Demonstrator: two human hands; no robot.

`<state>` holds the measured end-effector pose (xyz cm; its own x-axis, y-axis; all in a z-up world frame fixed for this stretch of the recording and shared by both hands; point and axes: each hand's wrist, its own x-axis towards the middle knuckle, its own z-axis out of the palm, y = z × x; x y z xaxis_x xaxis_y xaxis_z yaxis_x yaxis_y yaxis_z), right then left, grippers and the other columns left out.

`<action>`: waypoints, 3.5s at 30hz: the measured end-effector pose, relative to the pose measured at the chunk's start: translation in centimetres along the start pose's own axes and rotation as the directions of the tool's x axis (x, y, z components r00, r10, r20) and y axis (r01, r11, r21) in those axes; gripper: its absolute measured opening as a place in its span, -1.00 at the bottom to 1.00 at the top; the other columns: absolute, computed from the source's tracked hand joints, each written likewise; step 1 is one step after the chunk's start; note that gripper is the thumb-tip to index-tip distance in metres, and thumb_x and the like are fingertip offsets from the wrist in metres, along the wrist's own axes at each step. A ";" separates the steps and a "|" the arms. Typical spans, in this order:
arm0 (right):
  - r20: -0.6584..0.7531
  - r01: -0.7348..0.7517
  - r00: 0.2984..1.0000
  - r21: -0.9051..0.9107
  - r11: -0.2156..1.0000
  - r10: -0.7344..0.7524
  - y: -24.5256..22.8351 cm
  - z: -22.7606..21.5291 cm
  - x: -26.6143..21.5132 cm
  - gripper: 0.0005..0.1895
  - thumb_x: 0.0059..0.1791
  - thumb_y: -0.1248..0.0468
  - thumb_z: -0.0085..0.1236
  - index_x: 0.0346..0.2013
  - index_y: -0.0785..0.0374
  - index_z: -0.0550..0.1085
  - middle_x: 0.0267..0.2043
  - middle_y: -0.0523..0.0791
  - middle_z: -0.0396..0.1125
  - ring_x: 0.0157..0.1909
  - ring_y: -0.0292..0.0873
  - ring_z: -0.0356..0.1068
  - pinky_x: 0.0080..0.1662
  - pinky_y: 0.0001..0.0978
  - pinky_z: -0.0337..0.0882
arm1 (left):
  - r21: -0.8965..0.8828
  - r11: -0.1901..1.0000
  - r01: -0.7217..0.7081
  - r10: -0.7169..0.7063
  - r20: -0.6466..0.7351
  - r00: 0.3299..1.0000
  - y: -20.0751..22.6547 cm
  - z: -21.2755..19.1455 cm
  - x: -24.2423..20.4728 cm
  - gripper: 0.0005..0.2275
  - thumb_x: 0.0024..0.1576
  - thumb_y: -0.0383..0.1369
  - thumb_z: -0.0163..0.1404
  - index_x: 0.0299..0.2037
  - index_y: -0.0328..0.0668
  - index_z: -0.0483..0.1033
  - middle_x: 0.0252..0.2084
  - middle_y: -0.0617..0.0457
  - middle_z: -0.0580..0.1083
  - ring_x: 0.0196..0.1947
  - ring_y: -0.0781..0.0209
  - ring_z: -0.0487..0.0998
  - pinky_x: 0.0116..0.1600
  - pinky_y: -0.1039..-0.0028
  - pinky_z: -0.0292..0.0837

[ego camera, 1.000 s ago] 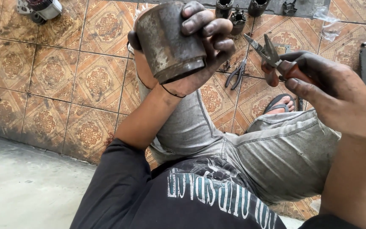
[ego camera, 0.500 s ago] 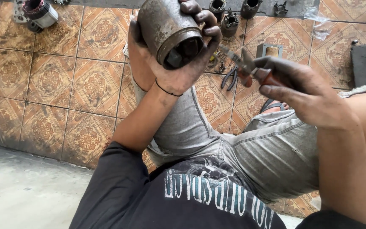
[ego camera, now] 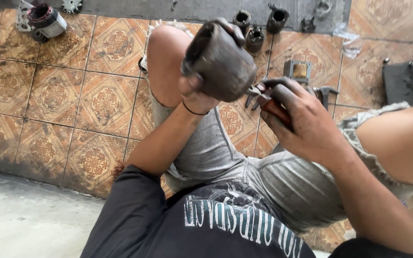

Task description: The person sits on the floor and uses pliers to pull and adjust internal components inside a cylindrical metal part. They repeatedly grip and rotate the part while manipulating the inner mechanism with the pliers.

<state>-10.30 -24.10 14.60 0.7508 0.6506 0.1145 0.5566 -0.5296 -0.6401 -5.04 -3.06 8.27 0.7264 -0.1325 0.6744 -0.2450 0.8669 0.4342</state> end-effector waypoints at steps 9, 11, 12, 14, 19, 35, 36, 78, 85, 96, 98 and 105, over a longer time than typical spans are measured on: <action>-0.059 0.144 0.987 -0.075 0.987 -0.148 2.8 1.6 -0.9 -0.75 0.03 0.34 -0.02 -0.04 0.43 0.39 0.17 0.18 0.30 0.01 0.14 0.41 0.01 0.02 0.51 | 0.660 0.703 -0.265 0.178 0.197 0.964 1.8 2.5 0.3 -0.38 -0.10 0.03 0.22 0.06 -0.23 0.41 -0.06 0.04 0.50 0.05 0.17 0.38 0.09 0.34 0.50; -0.114 0.164 0.978 -0.082 0.983 -0.173 2.9 2.3 -1.1 -0.73 0.04 0.33 -0.01 -0.02 0.45 0.38 0.17 0.23 0.28 0.05 0.20 0.39 0.02 0.04 0.47 | 0.691 0.674 -0.263 0.176 0.196 0.965 2.3 3.4 0.4 -0.40 -0.08 0.05 0.19 0.03 -0.23 0.41 -0.09 0.06 0.52 0.01 0.16 0.37 0.11 0.33 0.44; -0.176 0.189 0.964 -0.073 0.979 -0.200 2.8 2.8 -1.1 -0.72 0.06 0.33 0.00 0.01 0.47 0.36 0.17 0.28 0.26 0.08 0.26 0.36 0.02 0.07 0.43 | 0.730 0.637 -0.250 0.158 0.194 0.968 2.7 3.8 0.4 -0.41 -0.06 0.08 0.15 -0.01 -0.23 0.41 -0.11 0.08 0.54 -0.02 0.15 0.37 0.13 0.32 0.38; -0.198 0.218 0.952 -0.101 0.971 -0.234 3.6 3.7 -1.6 -0.74 0.05 0.35 0.03 -0.01 0.47 0.36 0.15 0.28 0.25 0.11 0.24 0.33 0.05 0.06 0.42 | 0.722 0.649 -0.238 0.161 0.175 0.971 2.7 3.9 0.4 -0.43 -0.06 0.06 0.15 -0.02 -0.22 0.42 -0.11 0.09 0.54 -0.01 0.16 0.37 0.13 0.32 0.39; -0.226 0.230 0.944 -0.078 0.970 -0.242 5.1 4.5 -2.2 -0.75 0.04 0.38 0.05 -0.02 0.46 0.37 0.10 0.25 0.24 0.09 0.21 0.31 0.05 0.03 0.39 | 0.743 0.615 -0.262 0.204 0.171 0.964 2.6 3.7 0.2 -0.42 -0.06 0.09 0.13 -0.03 -0.25 0.43 -0.10 0.08 0.52 -0.03 0.11 0.40 0.12 0.27 0.41; -0.143 -0.085 0.981 0.280 0.956 0.129 1.2 -4.9 -5.5 -0.87 0.07 0.50 -0.09 -0.09 0.39 0.33 0.11 0.08 0.37 0.31 0.08 0.40 0.34 -0.12 0.40 | 0.906 0.193 -0.377 0.274 0.319 0.907 3.3 3.4 0.5 -0.36 0.02 0.14 0.18 -0.01 -0.37 0.43 -0.10 -0.09 0.51 -0.09 -0.03 0.41 0.06 0.19 0.45; -0.101 -0.115 0.985 0.234 0.966 0.142 -0.4 -5.5 -5.7 -0.79 0.03 0.48 -0.05 -0.04 0.44 0.38 0.13 0.09 0.39 0.26 0.04 0.43 0.26 -0.22 0.42 | 0.916 0.138 -0.376 0.264 0.332 0.905 3.2 3.3 0.5 -0.36 0.03 0.14 0.19 0.01 -0.35 0.43 -0.10 -0.10 0.51 -0.10 -0.06 0.41 0.05 0.18 0.44; 0.029 0.133 0.982 -0.807 0.576 -0.185 -8.7 -3.8 -1.6 -0.69 0.07 -0.01 0.14 -0.22 0.17 0.50 -0.21 -0.12 0.43 -0.12 -0.04 0.39 -0.07 -0.09 0.29 | 0.940 -0.241 -0.242 0.317 0.312 0.896 2.8 3.3 -0.7 -0.30 0.07 0.29 -0.10 -0.01 -0.33 0.47 -0.07 -0.13 0.55 -0.06 -0.08 0.49 0.12 0.18 0.39; 0.063 0.124 0.990 -0.819 0.560 -0.126 -8.4 -4.7 -1.2 -0.73 0.13 0.03 0.08 -0.21 0.17 0.49 -0.27 -0.14 0.44 -0.17 -0.08 0.42 -0.11 -0.16 0.34 | 0.932 -0.254 -0.258 0.309 0.332 0.891 3.1 3.7 -0.5 -0.28 0.03 0.32 -0.06 -0.05 -0.32 0.47 -0.09 -0.11 0.55 -0.08 -0.05 0.50 0.09 0.20 0.38; 0.061 0.115 0.991 -0.845 0.521 -0.119 -8.4 -5.2 -1.6 -0.74 0.12 0.01 0.11 -0.30 0.09 0.42 -0.31 -0.19 0.38 -0.14 -0.09 0.38 -0.12 -0.19 0.32 | 0.924 -0.153 -0.351 0.321 0.383 0.866 3.7 4.3 -0.3 -0.35 0.05 0.23 0.02 -0.11 -0.37 0.49 -0.16 -0.13 0.58 -0.14 -0.04 0.49 0.07 0.25 0.38; 0.061 0.098 0.994 -0.870 0.483 -0.092 -9.0 -5.0 -2.0 -0.73 0.09 -0.01 0.05 -0.15 0.11 0.47 -0.24 -0.19 0.41 -0.12 -0.11 0.40 -0.09 -0.19 0.34 | 0.921 -0.156 -0.358 0.334 0.390 0.858 3.6 4.3 -0.4 -0.35 0.04 0.23 0.03 -0.12 -0.36 0.49 -0.16 -0.11 0.58 -0.14 -0.02 0.49 0.06 0.25 0.40; 0.071 0.075 0.997 -0.923 0.376 -0.026 -11.2 -4.8 -2.1 -0.83 0.12 0.12 -0.09 -0.27 0.02 0.44 -0.37 -0.22 0.34 -0.23 -0.13 0.37 -0.17 -0.24 0.30 | 0.919 -0.117 -0.375 0.353 0.392 0.850 3.9 4.5 -0.5 -0.40 0.00 0.18 0.11 -0.14 -0.31 0.48 -0.16 -0.04 0.59 -0.15 0.05 0.46 0.06 0.26 0.37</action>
<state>-16.37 -22.11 25.13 0.7091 0.7009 0.0768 0.5945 -0.6529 0.4693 -9.31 -1.79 12.32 0.2793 0.0049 0.9602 -0.8342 -0.4939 0.2451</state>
